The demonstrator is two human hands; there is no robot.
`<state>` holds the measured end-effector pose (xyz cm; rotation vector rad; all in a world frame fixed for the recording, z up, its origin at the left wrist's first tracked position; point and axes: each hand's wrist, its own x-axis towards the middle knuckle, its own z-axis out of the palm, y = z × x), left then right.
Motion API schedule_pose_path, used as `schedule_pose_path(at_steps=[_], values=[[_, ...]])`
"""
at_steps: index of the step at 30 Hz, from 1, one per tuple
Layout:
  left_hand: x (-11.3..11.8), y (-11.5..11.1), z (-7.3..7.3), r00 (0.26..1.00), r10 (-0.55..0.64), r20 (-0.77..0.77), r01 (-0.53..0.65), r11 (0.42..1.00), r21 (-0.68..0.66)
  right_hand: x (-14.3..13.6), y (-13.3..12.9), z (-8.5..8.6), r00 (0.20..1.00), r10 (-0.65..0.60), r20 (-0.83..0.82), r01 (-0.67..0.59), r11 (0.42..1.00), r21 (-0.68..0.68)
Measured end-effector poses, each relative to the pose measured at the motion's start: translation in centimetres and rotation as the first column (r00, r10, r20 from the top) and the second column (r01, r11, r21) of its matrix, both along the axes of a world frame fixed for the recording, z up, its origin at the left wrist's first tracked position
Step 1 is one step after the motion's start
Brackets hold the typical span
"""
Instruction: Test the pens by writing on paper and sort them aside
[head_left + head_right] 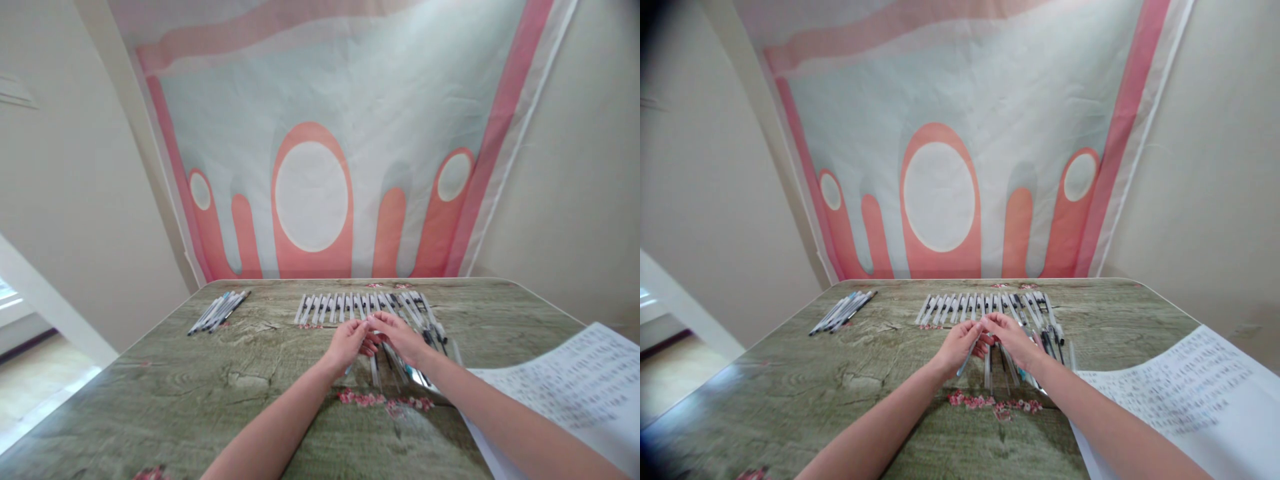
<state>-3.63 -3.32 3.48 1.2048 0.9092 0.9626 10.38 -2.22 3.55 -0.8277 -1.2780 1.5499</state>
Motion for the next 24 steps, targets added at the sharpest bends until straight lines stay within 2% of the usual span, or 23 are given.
schedule_pose_path(at_steps=[4, 13, 19, 24], values=[[-0.05, 0.01, -0.13, 1.000, -0.024, -0.009, 0.024, 1.000, 0.020, 0.07, 0.27, -0.45, 0.992, -0.120, 0.044, 0.117, 0.991, 0.060], [0.02, 0.07, -0.23, 1.000, 0.001, -0.013, -0.001, 1.000, -0.005, -0.19, -0.21, 0.10, 1.000, -0.003, -0.023, 0.002, 0.999, -0.036], [-0.04, 0.08, -0.42, 1.000, -0.015, -0.023, 0.015, 1.000, 0.003, -0.07, 0.24, -0.44, 0.993, -0.110, 0.041, 0.110, 0.994, 0.006], [-0.22, 0.21, -0.61, 0.998, -0.004, -0.055, 0.004, 1.000, 0.013, 0.32, 0.71, -0.52, 0.994, -0.112, -0.005, 0.112, 0.994, -0.003]])
